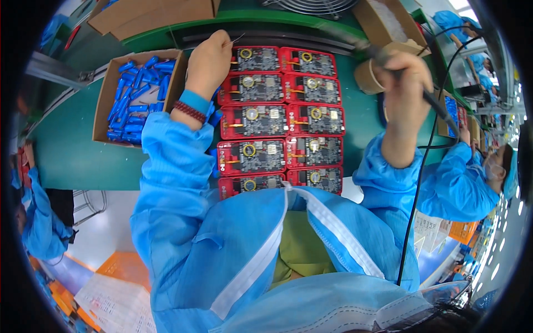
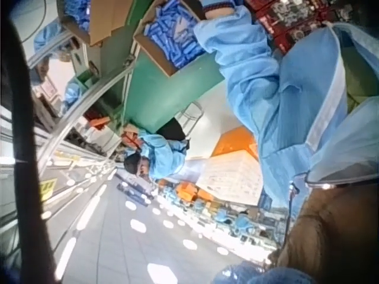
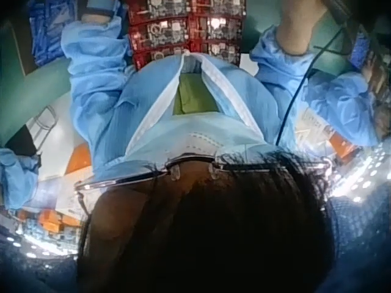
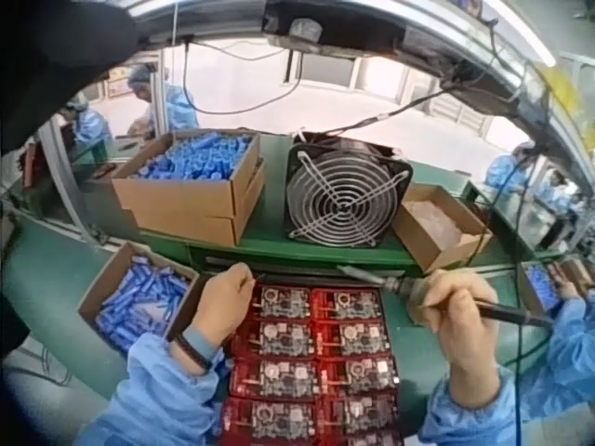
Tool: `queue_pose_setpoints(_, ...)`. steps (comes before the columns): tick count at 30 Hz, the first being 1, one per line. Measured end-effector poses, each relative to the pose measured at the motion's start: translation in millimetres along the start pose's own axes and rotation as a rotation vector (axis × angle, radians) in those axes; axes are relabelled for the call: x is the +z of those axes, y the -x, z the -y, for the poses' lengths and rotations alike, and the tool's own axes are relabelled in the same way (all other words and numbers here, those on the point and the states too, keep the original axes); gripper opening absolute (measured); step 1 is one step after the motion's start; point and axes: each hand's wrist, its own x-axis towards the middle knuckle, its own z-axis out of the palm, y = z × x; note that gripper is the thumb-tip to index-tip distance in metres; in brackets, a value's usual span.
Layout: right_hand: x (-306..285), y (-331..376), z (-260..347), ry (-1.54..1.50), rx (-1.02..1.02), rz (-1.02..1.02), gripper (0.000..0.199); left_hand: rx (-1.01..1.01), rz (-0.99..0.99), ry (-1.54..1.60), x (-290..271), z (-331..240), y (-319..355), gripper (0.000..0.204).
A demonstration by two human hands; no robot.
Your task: The person solders wires and components from a component box onto printed circuit boards using a soldering iron.
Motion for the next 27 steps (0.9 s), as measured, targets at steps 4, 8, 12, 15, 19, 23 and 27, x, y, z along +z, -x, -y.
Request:
queue_pose_setpoints(4, 62, -3, -27, -0.013, 0.194, 0.153, 0.021, 0.057, 0.041, 0.026, 8, 14, -6, 0.013)
queue_pose_setpoints(8, 82, -13, -62, 0.035, 0.282, 0.202, 0.026, 0.128, 0.013, 0.052, 11, 24, -5, 0.011)
queue_pose_setpoints(12, 97, -14, -82, 0.088, 0.255, 0.214, 0.03, 0.021, 0.114, 0.131, 8, 27, -4, 0.011)
queue_pose_setpoints(15, 102, -13, -88, 0.094, 0.233, 0.223, 0.03, -0.046, 0.148, 0.169, 7, 26, -4, 0.014)
queue_pose_setpoints(19, 102, -12, -92, 0.112, 0.271, 0.232, 0.03, -0.049, 0.14, 0.214, 9, 27, -3, 0.016)
queue_pose_setpoints(23, 103, -11, -93, 0.106, 0.262, 0.23, 0.029, -0.067, 0.118, 0.267, 10, 33, -5, 0.015)
queue_pose_setpoints(27, 103, -11, -92, 0.061, 0.278, 0.22, 0.028, -0.033, 0.097, 0.243, 10, 28, -3, 0.014)
